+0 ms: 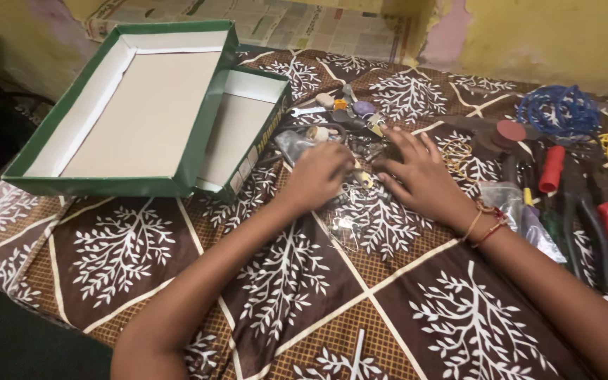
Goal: The person assembles a small electronic device on a patterned surface. They use pliers to strip wires and a red-handled tool to manipulate components. The person connects wires to a small motor and places the assembled unit into a clear plastic bag.
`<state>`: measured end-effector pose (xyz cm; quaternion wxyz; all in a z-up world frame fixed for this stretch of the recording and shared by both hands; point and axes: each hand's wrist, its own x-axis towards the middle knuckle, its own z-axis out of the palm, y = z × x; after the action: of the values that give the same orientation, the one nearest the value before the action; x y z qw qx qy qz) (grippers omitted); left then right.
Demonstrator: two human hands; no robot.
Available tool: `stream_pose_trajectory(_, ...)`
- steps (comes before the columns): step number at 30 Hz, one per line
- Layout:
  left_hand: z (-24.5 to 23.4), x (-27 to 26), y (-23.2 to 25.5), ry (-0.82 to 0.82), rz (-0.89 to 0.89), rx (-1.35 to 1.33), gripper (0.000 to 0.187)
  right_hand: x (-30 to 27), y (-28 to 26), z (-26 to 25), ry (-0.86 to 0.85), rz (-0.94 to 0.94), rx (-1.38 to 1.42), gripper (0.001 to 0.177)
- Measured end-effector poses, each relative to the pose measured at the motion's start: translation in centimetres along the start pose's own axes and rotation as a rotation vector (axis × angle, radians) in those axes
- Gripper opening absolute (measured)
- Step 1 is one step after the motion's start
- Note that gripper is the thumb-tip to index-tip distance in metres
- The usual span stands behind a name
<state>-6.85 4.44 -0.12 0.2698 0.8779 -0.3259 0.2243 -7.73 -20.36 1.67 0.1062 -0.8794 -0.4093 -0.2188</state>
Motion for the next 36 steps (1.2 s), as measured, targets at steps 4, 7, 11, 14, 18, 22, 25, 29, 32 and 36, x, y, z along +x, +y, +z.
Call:
stream_pose_trajectory(4, 0.7, -0.9, -0.6, 0.105, -0.262, -0.210, 0.017, -0.2, 0.1, 0.0, -0.026, -0.040, -0.049, 0.030)
stream_pose_trajectory(7, 1.4, -1.0, -0.8, 0.287, -0.223, -0.108, 0.016, -0.3, 0.1, 0.0, -0.018, -0.062, -0.056, 0.030)
stream_pose_trajectory(11, 1.6, -1.4, -2.2, 0.476, -0.436, 0.035, 0.020, -0.3, 0.1, 0.1, -0.013, -0.066, -0.049, 0.030)
stream_pose_trajectory(14, 2.1, -1.2, -3.3, 0.442, -0.607, 0.030, 0.025, -0.3, 0.2, 0.2, -0.024, -0.069, -0.056, 0.029)
stream_pose_trajectory(18, 2.6, -1.5, -3.9, 0.469, -0.603, 0.030, 0.027, -0.3, 0.2, 0.3, -0.039, -0.060, -0.059, 0.030)
stream_pose_trajectory(22, 2.5, -1.5, -3.9, 0.472, -0.604, 0.036, 0.029, -0.3, 0.2, 0.3, -0.046, -0.061, -0.064, 0.031)
stream_pose_trajectory(25, 2.0, -1.5, -3.3, 0.517, -0.551, -0.068, 0.025, -0.4, 0.2, 0.4, -0.036, -0.065, -0.079, 0.031)
stream_pose_trajectory(29, 1.5, -1.4, -1.9, 0.501, -0.437, -0.056, 0.020, -0.3, 0.0, 0.2, -0.020, -0.070, -0.112, 0.032)
stream_pose_trajectory(32, 2.0, -1.5, -0.8, 0.422, -0.311, -0.072, 0.022, -0.1, -0.5, -0.2, 0.045, -0.091, -0.173, 0.033)
stream_pose_trajectory(36, 1.9, -2.1, 0.6, 0.383, -0.018, -0.033, 0.027, -0.1, -1.0, -0.7, 0.164, -0.095, -0.099, 0.053)
